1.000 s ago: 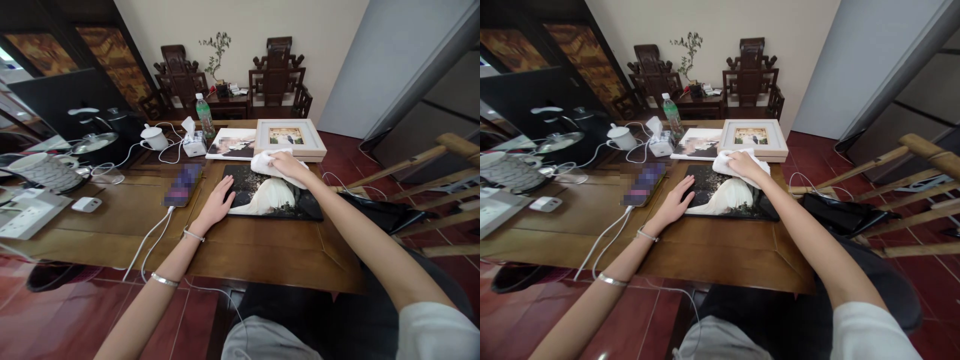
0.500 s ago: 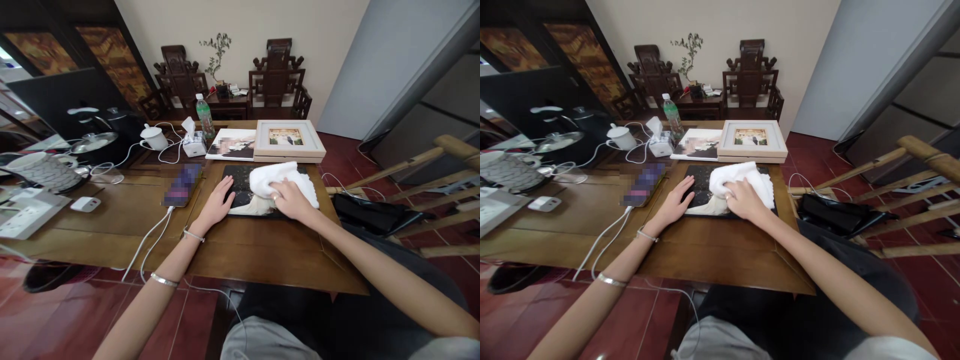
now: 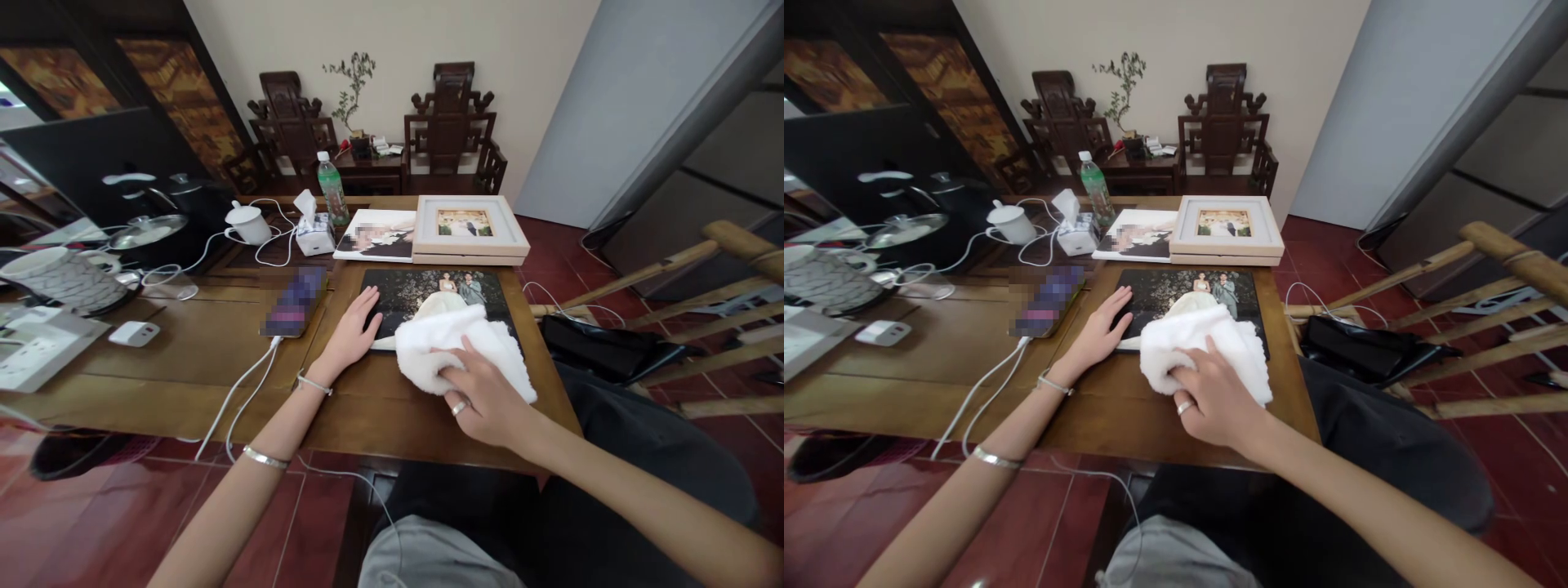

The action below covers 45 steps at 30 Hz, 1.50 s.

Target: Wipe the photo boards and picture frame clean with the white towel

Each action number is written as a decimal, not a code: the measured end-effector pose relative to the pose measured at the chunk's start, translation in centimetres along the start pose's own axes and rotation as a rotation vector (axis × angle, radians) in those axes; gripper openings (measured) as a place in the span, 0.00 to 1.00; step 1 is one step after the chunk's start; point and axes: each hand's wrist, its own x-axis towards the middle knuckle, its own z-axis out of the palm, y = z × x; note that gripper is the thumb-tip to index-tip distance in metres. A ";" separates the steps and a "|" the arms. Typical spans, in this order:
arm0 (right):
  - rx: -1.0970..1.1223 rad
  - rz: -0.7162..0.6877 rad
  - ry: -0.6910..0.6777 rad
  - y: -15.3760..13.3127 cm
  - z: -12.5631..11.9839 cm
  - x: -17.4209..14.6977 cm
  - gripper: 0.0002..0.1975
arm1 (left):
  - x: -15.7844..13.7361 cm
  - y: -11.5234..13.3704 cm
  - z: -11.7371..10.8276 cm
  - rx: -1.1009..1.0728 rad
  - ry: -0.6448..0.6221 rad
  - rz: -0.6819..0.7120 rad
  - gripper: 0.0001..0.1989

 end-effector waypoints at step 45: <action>0.011 0.004 -0.059 -1.6 1.1 1.3 0.12 | 0.1 -0.5 0.2 -0.035 -0.002 -0.012 0.23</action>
